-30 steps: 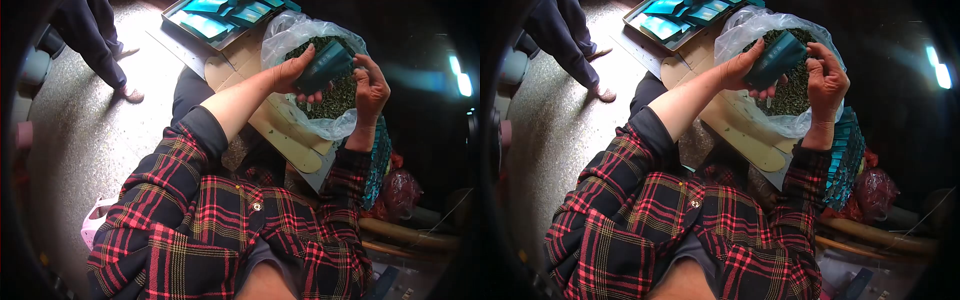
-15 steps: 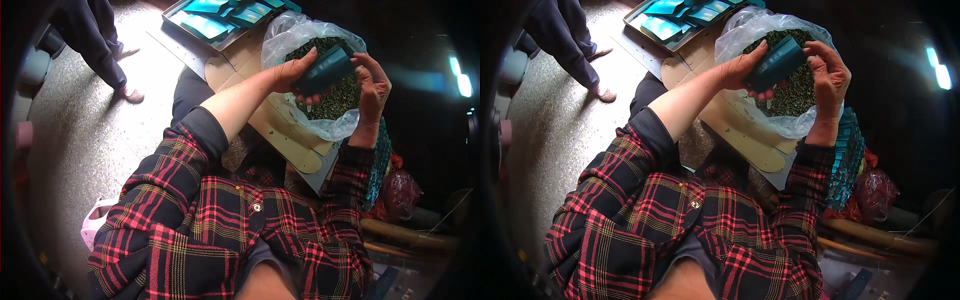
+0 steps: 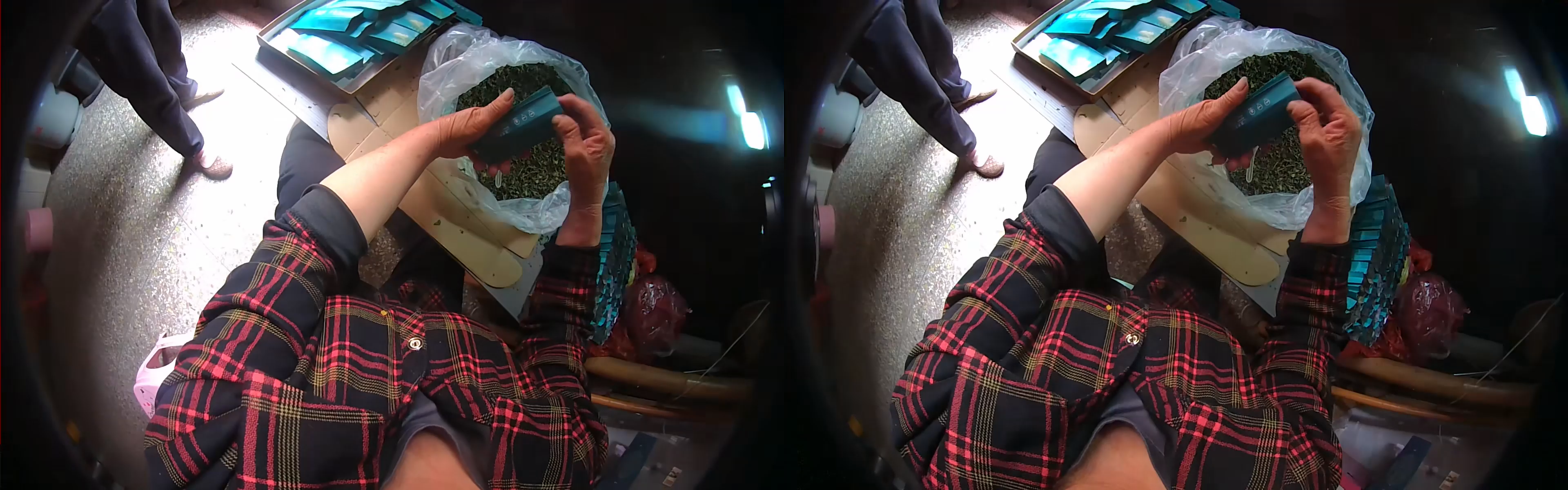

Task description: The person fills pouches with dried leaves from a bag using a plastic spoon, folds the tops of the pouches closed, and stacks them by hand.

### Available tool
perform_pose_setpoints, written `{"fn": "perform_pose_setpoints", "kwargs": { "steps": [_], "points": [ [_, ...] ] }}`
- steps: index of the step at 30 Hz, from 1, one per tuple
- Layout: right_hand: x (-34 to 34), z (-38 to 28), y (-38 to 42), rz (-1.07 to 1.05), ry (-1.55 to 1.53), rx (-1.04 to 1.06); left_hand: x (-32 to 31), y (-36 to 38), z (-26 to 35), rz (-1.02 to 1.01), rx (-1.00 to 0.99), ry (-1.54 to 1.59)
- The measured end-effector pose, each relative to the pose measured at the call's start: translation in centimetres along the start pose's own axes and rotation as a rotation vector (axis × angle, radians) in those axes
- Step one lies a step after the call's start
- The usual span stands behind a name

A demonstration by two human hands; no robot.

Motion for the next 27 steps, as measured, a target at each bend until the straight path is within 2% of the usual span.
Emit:
{"fn": "perform_pose_setpoints", "kwargs": {
  "steps": [4, 9, 12, 16, 20, 24, 27],
  "points": [
    [-0.9, 1.3, 0.4, -0.090, -0.044, -0.099, 0.4, 0.0, -0.1, 0.016, -0.019, -0.085],
    [0.3, 0.6, -0.2, -0.045, 0.009, -0.096, 0.8, -0.3, -0.1, 0.047, -0.038, -0.172],
    [-0.9, -0.5, 0.2, -0.121, 0.286, 0.070, 0.9, -0.4, -0.1, 0.093, -0.066, -0.195],
    [-0.5, -0.6, 0.0, -0.192, 0.228, 0.080, 1.6, -0.3, 0.2, 0.111, -0.079, -0.285],
    [0.2, -0.3, 0.3, -0.017, 0.130, 0.086, 1.8, -0.5, 0.5, 0.134, -0.143, -0.302],
    [0.4, 0.3, 0.8, 0.064, 0.051, 0.125, 2.4, -0.8, 0.3, 0.222, -0.173, -0.293],
    [0.6, 0.7, 1.0, 0.103, -0.002, 0.121, 1.8, -0.8, 1.0, 0.233, -0.277, -0.369]
  ]
}}
Point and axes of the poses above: each hand's wrist, its own y-axis away from the middle knuckle, its own x-axis out of the back of the hand, z = x × y, the point moved 6 cm from there along -y, towards the middle knuckle, and after that the axes turned 4 degrees about -y, right-handed, at the moved point
